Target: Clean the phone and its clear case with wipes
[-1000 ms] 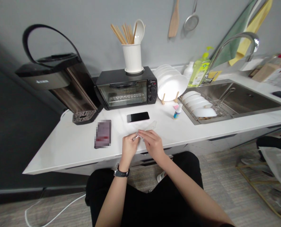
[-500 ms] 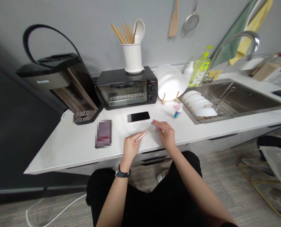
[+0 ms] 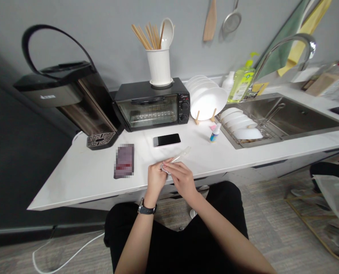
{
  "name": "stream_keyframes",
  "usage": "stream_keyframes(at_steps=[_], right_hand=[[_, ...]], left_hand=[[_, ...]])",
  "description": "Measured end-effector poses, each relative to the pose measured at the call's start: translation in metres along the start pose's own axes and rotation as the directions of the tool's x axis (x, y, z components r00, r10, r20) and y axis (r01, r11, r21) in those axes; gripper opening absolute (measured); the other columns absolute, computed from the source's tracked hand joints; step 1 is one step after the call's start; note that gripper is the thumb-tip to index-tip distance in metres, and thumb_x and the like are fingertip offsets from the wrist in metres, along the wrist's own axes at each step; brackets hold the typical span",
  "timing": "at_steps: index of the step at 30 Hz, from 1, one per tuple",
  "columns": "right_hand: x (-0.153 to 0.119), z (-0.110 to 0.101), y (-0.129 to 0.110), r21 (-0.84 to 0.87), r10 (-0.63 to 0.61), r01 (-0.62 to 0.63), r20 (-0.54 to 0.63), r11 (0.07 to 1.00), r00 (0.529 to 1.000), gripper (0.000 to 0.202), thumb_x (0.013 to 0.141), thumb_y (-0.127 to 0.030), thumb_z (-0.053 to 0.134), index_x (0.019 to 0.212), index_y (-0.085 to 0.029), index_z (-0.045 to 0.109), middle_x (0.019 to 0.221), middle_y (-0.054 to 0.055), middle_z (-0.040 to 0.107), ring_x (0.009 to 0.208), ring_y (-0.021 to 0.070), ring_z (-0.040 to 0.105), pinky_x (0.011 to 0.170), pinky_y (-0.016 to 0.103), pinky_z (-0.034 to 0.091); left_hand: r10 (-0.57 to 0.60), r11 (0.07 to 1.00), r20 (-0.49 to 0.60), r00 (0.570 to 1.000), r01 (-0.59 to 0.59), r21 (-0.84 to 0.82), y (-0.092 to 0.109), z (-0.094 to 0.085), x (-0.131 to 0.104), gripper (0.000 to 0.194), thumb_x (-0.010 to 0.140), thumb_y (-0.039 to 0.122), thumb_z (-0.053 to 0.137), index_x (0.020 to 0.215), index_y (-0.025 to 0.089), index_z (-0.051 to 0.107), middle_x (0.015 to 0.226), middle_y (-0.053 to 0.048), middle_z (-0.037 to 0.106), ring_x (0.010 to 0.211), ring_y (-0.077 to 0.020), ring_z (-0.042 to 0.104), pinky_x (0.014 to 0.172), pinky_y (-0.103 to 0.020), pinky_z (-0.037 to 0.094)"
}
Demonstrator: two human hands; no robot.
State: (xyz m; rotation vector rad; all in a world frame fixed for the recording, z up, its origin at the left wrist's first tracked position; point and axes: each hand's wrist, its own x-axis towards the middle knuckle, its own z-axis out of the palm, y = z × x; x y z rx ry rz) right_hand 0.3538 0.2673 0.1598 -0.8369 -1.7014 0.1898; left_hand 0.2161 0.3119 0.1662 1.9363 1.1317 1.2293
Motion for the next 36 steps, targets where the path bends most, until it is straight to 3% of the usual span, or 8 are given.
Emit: stream_keyframes(at_steps=[6, 12, 16, 20, 24, 29, 32, 36], right_hand=[[0.014, -0.034, 0.032, -0.082, 0.080, -0.080, -0.010, 0.993, 0.997, 0.048, 0.102, -0.007, 0.052, 0.136, -0.034, 0.073, 0.133, 0.004, 0.077, 0.110, 0.0230, 0.072, 0.092, 0.045, 0.064], [0.028, -0.064, 0.060, -0.189, 0.148, -0.169, -0.121, 0.967, 0.982, 0.049, 0.097, -0.004, 0.051, 0.128, -0.030, 0.078, 0.130, 0.005, 0.079, 0.109, 0.0255, 0.072, 0.095, 0.049, 0.062], [0.019, -0.039, 0.035, -0.141, 0.122, -0.130, -0.063, 0.981, 0.991, 0.053, 0.098, -0.002, 0.048, 0.134, -0.031, 0.075, 0.133, 0.005, 0.077, 0.111, 0.0243, 0.072, 0.094, 0.047, 0.064], [0.003, -0.002, 0.003, -0.046, 0.058, -0.058, 0.009, 0.997, 0.998, 0.049, 0.102, -0.008, 0.053, 0.141, -0.033, 0.070, 0.135, 0.004, 0.077, 0.112, 0.0235, 0.071, 0.094, 0.044, 0.065], [-0.003, 0.008, -0.004, -0.006, 0.040, -0.040, 0.002, 0.999, 0.999, 0.051, 0.103, -0.010, 0.055, 0.145, -0.036, 0.066, 0.136, 0.004, 0.076, 0.113, 0.0234, 0.071, 0.094, 0.045, 0.065], [0.005, -0.013, 0.015, -0.019, 0.014, -0.014, 0.003, 1.000, 1.000, 0.049, 0.103, -0.007, 0.054, 0.140, -0.035, 0.070, 0.132, 0.004, 0.078, 0.111, 0.0223, 0.072, 0.092, 0.043, 0.065], [0.016, -0.035, 0.036, -0.082, 0.100, -0.104, -0.047, 0.991, 0.994, 0.047, 0.101, -0.006, 0.051, 0.132, -0.031, 0.076, 0.132, 0.005, 0.078, 0.109, 0.0227, 0.073, 0.091, 0.045, 0.064], [0.028, -0.060, 0.062, -0.084, 0.235, -0.250, -0.158, 0.965, 0.959, 0.042, 0.095, -0.009, 0.054, 0.120, -0.029, 0.081, 0.126, 0.006, 0.080, 0.108, 0.0237, 0.074, 0.094, 0.046, 0.063]], left_hand=[[-0.024, 1.000, -0.008, 1.000, 0.024, -0.015, 0.000, 0.003, 0.000, 0.026, 0.096, 0.019, 0.063, 0.109, 0.022, 0.085, 0.112, -0.003, 0.083, 0.098, -0.0243, 0.082, 0.091, -0.035, 0.066], [-0.013, 0.998, -0.008, 1.000, 0.012, -0.054, -0.003, 0.007, 0.000, 0.024, 0.099, 0.024, 0.066, 0.116, 0.027, 0.084, 0.117, -0.001, 0.082, 0.107, -0.0244, 0.081, 0.096, -0.037, 0.066], [-0.021, 0.999, -0.015, 1.000, 0.021, -0.025, -0.002, 0.007, 0.001, 0.024, 0.098, 0.024, 0.065, 0.112, 0.023, 0.085, 0.113, -0.003, 0.083, 0.103, -0.0241, 0.082, 0.094, -0.035, 0.066], [0.012, 1.000, 0.002, 1.000, -0.011, -0.001, -0.002, 0.001, 0.000, 0.038, 0.092, 0.008, 0.053, 0.109, 0.020, 0.084, 0.115, -0.004, 0.083, 0.104, -0.0222, 0.081, 0.095, -0.034, 0.065], [0.027, 0.999, 0.002, 1.000, -0.027, -0.031, 0.000, -0.003, 0.000, 0.045, 0.088, 0.005, 0.050, 0.116, 0.019, 0.083, 0.118, -0.006, 0.082, 0.107, -0.0215, 0.080, 0.099, -0.037, 0.065], [-0.041, 0.999, 0.005, 0.999, 0.041, -0.014, 0.001, 0.000, 0.001, 0.034, 0.092, 0.010, 0.056, 0.104, 0.020, 0.085, 0.106, -0.002, 0.085, 0.099, -0.0227, 0.082, 0.094, -0.036, 0.066], [-0.056, 0.998, -0.011, 0.998, 0.056, -0.027, 0.000, 0.003, 0.001, 0.021, 0.097, 0.025, 0.066, 0.105, 0.022, 0.086, 0.107, -0.002, 0.085, 0.099, -0.0248, 0.082, 0.093, -0.037, 0.067], [-0.063, 0.997, -0.021, 0.998, 0.062, -0.056, -0.001, 0.004, 0.001, 0.021, 0.098, 0.030, 0.069, 0.111, 0.022, 0.084, 0.114, -0.005, 0.083, 0.104, -0.0260, 0.081, 0.096, -0.040, 0.066]])
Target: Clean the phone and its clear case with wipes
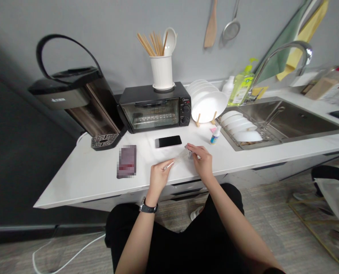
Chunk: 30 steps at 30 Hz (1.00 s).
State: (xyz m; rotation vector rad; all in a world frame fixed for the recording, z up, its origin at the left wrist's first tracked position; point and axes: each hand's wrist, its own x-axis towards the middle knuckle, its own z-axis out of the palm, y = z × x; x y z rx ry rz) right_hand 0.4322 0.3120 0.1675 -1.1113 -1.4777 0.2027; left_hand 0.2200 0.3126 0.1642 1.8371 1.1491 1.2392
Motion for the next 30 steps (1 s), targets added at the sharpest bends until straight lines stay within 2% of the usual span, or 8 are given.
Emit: stream_keyframes(at_steps=[3, 5, 8, 12, 16, 20, 24, 30], right_hand=[[0.004, -0.007, 0.010, 0.121, 0.166, -0.164, -0.001, 0.979, 0.986, 0.032, 0.093, -0.019, 0.059, 0.114, -0.026, 0.083, 0.124, 0.007, 0.081, 0.112, 0.0247, 0.075, 0.090, 0.042, 0.064], [0.003, -0.009, 0.014, 0.195, 0.297, -0.287, -0.021, 0.938, 0.955, 0.030, 0.091, -0.025, 0.063, 0.113, -0.023, 0.084, 0.121, 0.009, 0.082, 0.113, 0.0262, 0.076, 0.088, 0.040, 0.065], [0.002, -0.010, 0.018, 0.235, 0.414, -0.397, -0.028, 0.887, 0.910, 0.031, 0.088, -0.032, 0.066, 0.110, -0.019, 0.084, 0.116, 0.011, 0.083, 0.111, 0.0281, 0.077, 0.091, 0.040, 0.065], [0.003, -0.010, 0.020, 0.226, 0.437, -0.433, 0.036, 0.873, 0.899, 0.033, 0.086, -0.038, 0.068, 0.107, -0.019, 0.085, 0.114, 0.011, 0.083, 0.103, 0.0275, 0.078, 0.087, 0.039, 0.064], [0.004, -0.009, 0.021, 0.226, 0.442, -0.437, 0.034, 0.870, 0.897, 0.034, 0.086, -0.038, 0.067, 0.109, -0.019, 0.084, 0.115, 0.011, 0.083, 0.098, 0.0250, 0.077, 0.083, 0.036, 0.063], [0.004, -0.009, 0.020, 0.216, 0.433, -0.428, 0.025, 0.878, 0.901, 0.034, 0.087, -0.039, 0.067, 0.108, -0.019, 0.084, 0.113, 0.011, 0.083, 0.096, 0.0237, 0.076, 0.079, 0.034, 0.062], [0.003, -0.008, 0.019, 0.211, 0.429, -0.426, 0.037, 0.880, 0.903, 0.035, 0.088, -0.041, 0.067, 0.108, -0.019, 0.084, 0.111, 0.011, 0.083, 0.089, 0.0217, 0.075, 0.074, 0.032, 0.062], [0.003, -0.009, 0.012, 0.216, 0.424, -0.416, 0.009, 0.883, 0.906, 0.035, 0.089, -0.043, 0.069, 0.109, -0.018, 0.083, 0.112, 0.012, 0.083, 0.096, 0.0235, 0.076, 0.076, 0.033, 0.063]], left_hand=[[-0.006, 1.000, 0.024, 1.000, 0.005, 0.028, 0.001, 0.001, 0.000, 0.020, 0.097, 0.028, 0.069, 0.111, 0.022, 0.081, 0.114, -0.006, 0.083, 0.105, -0.0243, 0.081, 0.096, -0.037, 0.064], [-0.010, 0.998, 0.043, 0.999, 0.007, 0.067, 0.003, 0.001, 0.001, 0.018, 0.096, 0.024, 0.069, 0.111, 0.022, 0.078, 0.110, -0.006, 0.083, 0.103, -0.0221, 0.080, 0.094, -0.035, 0.063], [-0.034, 0.999, -0.057, 0.998, 0.035, 0.009, 0.008, -0.002, 0.006, 0.011, 0.092, 0.022, 0.072, 0.103, 0.020, 0.071, 0.101, -0.005, 0.082, 0.099, -0.0196, 0.079, 0.093, -0.031, 0.061], [-0.067, 0.993, -0.239, 0.969, 0.041, -0.113, 0.027, -0.018, 0.017, 0.015, 0.089, 0.030, 0.076, 0.097, 0.018, 0.073, 0.099, -0.006, 0.081, 0.092, -0.0176, 0.077, 0.083, -0.027, 0.060], [0.003, 1.000, -0.320, 0.947, -0.011, -0.024, 0.041, -0.028, 0.028, 0.015, 0.088, 0.032, 0.079, 0.094, 0.018, 0.077, 0.098, -0.006, 0.080, 0.088, -0.0163, 0.073, 0.081, -0.026, 0.057], [0.110, 0.994, -0.262, 0.959, -0.101, 0.047, 0.033, -0.017, 0.031, 0.011, 0.089, 0.030, 0.079, 0.091, 0.020, 0.077, 0.092, -0.004, 0.077, 0.087, -0.0169, 0.072, 0.085, -0.028, 0.057], [0.209, 0.978, -0.260, 0.943, -0.205, 0.043, 0.024, -0.003, 0.035, 0.013, 0.095, 0.031, 0.074, 0.094, 0.019, 0.079, 0.092, -0.004, 0.074, 0.089, -0.0162, 0.071, 0.084, -0.027, 0.056], [0.295, 0.954, -0.190, 0.936, -0.278, 0.115, 0.022, 0.004, 0.041, 0.028, 0.103, 0.032, 0.062, 0.122, 0.022, 0.079, 0.117, -0.009, 0.074, 0.107, -0.0187, 0.072, 0.096, -0.031, 0.058]])
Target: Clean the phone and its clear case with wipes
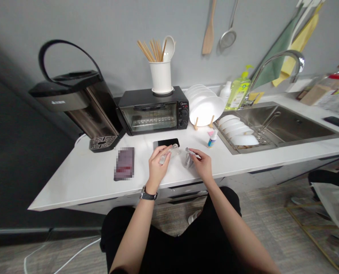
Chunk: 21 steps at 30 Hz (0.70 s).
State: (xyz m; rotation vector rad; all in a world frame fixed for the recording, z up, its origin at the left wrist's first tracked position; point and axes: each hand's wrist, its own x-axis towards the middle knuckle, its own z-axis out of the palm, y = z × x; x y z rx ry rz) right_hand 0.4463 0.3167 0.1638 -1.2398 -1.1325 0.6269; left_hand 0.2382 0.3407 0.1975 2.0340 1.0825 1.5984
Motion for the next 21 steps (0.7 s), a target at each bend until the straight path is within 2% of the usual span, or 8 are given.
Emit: stream_keyframes(at_steps=[3, 6, 9, 13, 17, 21], right_hand=[[-0.002, -0.004, -0.019, -0.007, -0.084, 0.084, -0.043, 0.996, 0.996, 0.031, 0.093, -0.042, 0.069, 0.111, -0.021, 0.083, 0.115, 0.011, 0.082, 0.102, 0.0245, 0.076, 0.074, 0.031, 0.064], [-0.001, -0.006, -0.048, -0.044, -0.261, 0.259, -0.056, 0.965, 0.964, 0.025, 0.097, -0.035, 0.066, 0.114, -0.026, 0.082, 0.121, 0.009, 0.080, 0.112, 0.0253, 0.074, 0.072, 0.031, 0.064], [0.003, -0.005, -0.072, -0.109, -0.422, 0.425, 0.048, 0.899, 0.905, 0.029, 0.100, -0.024, 0.060, 0.118, -0.030, 0.081, 0.123, 0.007, 0.079, 0.115, 0.0245, 0.073, 0.080, 0.035, 0.065], [0.007, -0.001, -0.081, -0.146, -0.518, 0.540, 0.166, 0.829, 0.839, 0.037, 0.100, -0.015, 0.055, 0.123, -0.030, 0.079, 0.121, 0.007, 0.079, 0.112, 0.0233, 0.074, 0.090, 0.040, 0.064], [0.000, 0.002, -0.076, -0.158, -0.581, 0.608, 0.191, 0.778, 0.792, 0.041, 0.102, -0.012, 0.053, 0.129, -0.032, 0.077, 0.122, 0.007, 0.078, 0.114, 0.0241, 0.073, 0.099, 0.046, 0.061], [-0.017, 0.007, -0.075, -0.174, -0.641, 0.672, 0.205, 0.720, 0.740, 0.045, 0.103, -0.011, 0.054, 0.135, -0.035, 0.073, 0.119, 0.007, 0.079, 0.108, 0.0243, 0.073, 0.091, 0.045, 0.063]], left_hand=[[0.020, 1.000, 0.065, 0.998, -0.019, -0.010, 0.001, 0.001, 0.001, 0.030, 0.105, 0.031, 0.058, 0.126, 0.023, 0.077, 0.117, -0.009, 0.077, 0.107, -0.0186, 0.073, 0.098, -0.031, 0.059], [0.042, 0.999, 0.142, 0.989, -0.038, -0.034, 0.002, 0.004, 0.005, 0.031, 0.104, 0.027, 0.058, 0.128, 0.025, 0.077, 0.121, -0.009, 0.078, 0.113, -0.0198, 0.073, 0.103, -0.034, 0.058], [0.065, 0.996, 0.287, 0.956, -0.045, -0.076, 0.003, 0.008, 0.011, 0.037, 0.103, 0.022, 0.057, 0.136, 0.026, 0.073, 0.138, -0.009, 0.073, 0.127, -0.0219, 0.069, 0.113, -0.038, 0.054], [0.058, 0.992, 0.405, 0.913, -0.008, -0.124, 0.002, 0.010, 0.017, 0.041, 0.101, 0.020, 0.058, 0.139, 0.026, 0.070, 0.141, -0.010, 0.071, 0.133, -0.0251, 0.065, 0.119, -0.045, 0.049], [0.079, 0.955, 0.450, 0.890, 0.061, -0.290, 0.000, 0.012, 0.014, 0.044, 0.105, 0.033, 0.057, 0.149, 0.027, 0.062, 0.148, -0.012, 0.064, 0.144, -0.0261, 0.057, 0.125, -0.047, 0.043], [0.089, 0.932, 0.435, 0.896, 0.078, -0.353, 0.000, 0.014, 0.007, 0.061, 0.102, 0.059, 0.056, 0.153, 0.025, 0.059, 0.147, -0.016, 0.061, 0.143, -0.0281, 0.056, 0.125, -0.045, 0.043]])
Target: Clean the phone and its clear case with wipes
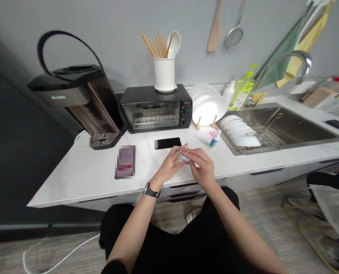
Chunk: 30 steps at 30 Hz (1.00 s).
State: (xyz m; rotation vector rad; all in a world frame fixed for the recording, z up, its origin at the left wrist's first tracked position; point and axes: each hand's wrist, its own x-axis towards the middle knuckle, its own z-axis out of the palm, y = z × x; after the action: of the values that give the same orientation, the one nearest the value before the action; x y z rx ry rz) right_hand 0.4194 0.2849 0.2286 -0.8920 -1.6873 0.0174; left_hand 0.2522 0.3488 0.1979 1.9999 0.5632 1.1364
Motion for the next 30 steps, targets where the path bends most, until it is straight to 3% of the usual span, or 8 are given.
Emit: stream_keyframes(at_steps=[2, 5, 9, 12, 17, 22, 26, 30], right_hand=[[-0.004, 0.003, -0.007, 0.011, -0.064, 0.064, 0.024, 0.998, 0.998, 0.049, 0.103, -0.009, 0.055, 0.141, -0.036, 0.070, 0.119, 0.007, 0.079, 0.106, 0.0245, 0.073, 0.088, 0.044, 0.064], [-0.006, 0.005, -0.012, 0.026, -0.134, 0.133, 0.034, 0.991, 0.990, 0.056, 0.102, -0.006, 0.055, 0.148, -0.037, 0.063, 0.121, 0.008, 0.079, 0.108, 0.0248, 0.073, 0.088, 0.044, 0.064], [-0.007, 0.001, -0.004, -0.012, -0.174, 0.175, 0.050, 0.985, 0.983, 0.058, 0.101, -0.004, 0.056, 0.151, -0.035, 0.060, 0.124, 0.009, 0.079, 0.107, 0.0244, 0.073, 0.087, 0.043, 0.064], [-0.007, -0.004, 0.005, -0.107, -0.149, 0.146, -0.020, 0.983, 0.989, 0.055, 0.100, -0.003, 0.056, 0.145, -0.033, 0.066, 0.121, 0.009, 0.079, 0.104, 0.0243, 0.072, 0.085, 0.043, 0.063], [-0.008, -0.005, 0.012, -0.134, -0.019, 0.009, -0.077, 0.991, 0.997, 0.048, 0.102, -0.004, 0.052, 0.138, -0.029, 0.071, 0.120, 0.010, 0.079, 0.105, 0.0244, 0.072, 0.089, 0.044, 0.062], [-0.010, 0.001, 0.007, -0.127, 0.016, -0.034, -0.145, 0.991, 0.989, 0.047, 0.101, -0.005, 0.051, 0.135, -0.030, 0.072, 0.119, 0.009, 0.079, 0.107, 0.0241, 0.073, 0.091, 0.045, 0.062], [-0.012, 0.009, -0.004, -0.114, -0.105, 0.091, -0.124, 0.989, 0.987, 0.047, 0.100, -0.003, 0.055, 0.136, -0.029, 0.072, 0.116, 0.010, 0.080, 0.103, 0.0237, 0.074, 0.086, 0.042, 0.064], [-0.014, 0.014, -0.010, -0.081, -0.207, 0.199, -0.097, 0.977, 0.974, 0.049, 0.098, -0.001, 0.058, 0.139, -0.026, 0.069, 0.115, 0.012, 0.080, 0.103, 0.0241, 0.074, 0.083, 0.042, 0.065]], left_hand=[[0.014, 1.000, -0.004, 1.000, -0.014, -0.005, 0.000, 0.001, -0.002, 0.068, 0.099, 0.067, 0.055, 0.152, 0.025, 0.060, 0.148, -0.016, 0.061, 0.140, -0.0287, 0.059, 0.123, -0.043, 0.045], [0.000, 1.000, 0.004, 1.000, 0.000, -0.014, 0.001, 0.000, -0.003, 0.065, 0.101, 0.065, 0.052, 0.152, 0.026, 0.060, 0.149, -0.016, 0.064, 0.138, -0.0280, 0.061, 0.122, -0.042, 0.045], [0.033, 0.999, 0.015, 0.999, -0.032, -0.031, -0.003, 0.000, -0.005, 0.073, 0.099, 0.069, 0.051, 0.155, 0.023, 0.057, 0.149, -0.018, 0.064, 0.138, -0.0304, 0.060, 0.121, -0.047, 0.045], [0.108, 0.993, 0.007, 0.994, -0.108, -0.043, -0.008, 0.001, -0.006, 0.083, 0.093, 0.079, 0.050, 0.149, 0.019, 0.063, 0.145, -0.020, 0.064, 0.135, -0.0327, 0.060, 0.118, -0.048, 0.046], [0.114, 0.993, -0.016, 0.993, -0.114, -0.035, -0.012, 0.000, -0.006, 0.084, 0.091, 0.083, 0.045, 0.133, 0.016, 0.071, 0.128, -0.018, 0.068, 0.119, -0.0305, 0.066, 0.108, -0.045, 0.051], [0.138, 0.990, 0.033, 0.990, -0.138, -0.017, -0.012, 0.000, -0.007, 0.102, 0.086, 0.090, 0.027, 0.150, 0.017, 0.060, 0.144, -0.021, 0.062, 0.135, -0.0352, 0.058, 0.119, -0.050, 0.044], [0.111, 0.994, 0.068, 0.991, -0.111, -0.001, -0.013, 0.001, -0.009, 0.092, 0.095, 0.082, 0.022, 0.161, 0.024, 0.048, 0.162, -0.017, 0.051, 0.149, -0.0338, 0.047, 0.128, -0.052, 0.032], [0.119, 0.993, 0.035, 0.992, -0.119, 0.000, -0.012, 0.002, -0.008, 0.086, 0.098, 0.079, 0.021, 0.162, 0.028, 0.046, 0.163, -0.015, 0.051, 0.142, -0.0316, 0.054, 0.123, -0.052, 0.038]])
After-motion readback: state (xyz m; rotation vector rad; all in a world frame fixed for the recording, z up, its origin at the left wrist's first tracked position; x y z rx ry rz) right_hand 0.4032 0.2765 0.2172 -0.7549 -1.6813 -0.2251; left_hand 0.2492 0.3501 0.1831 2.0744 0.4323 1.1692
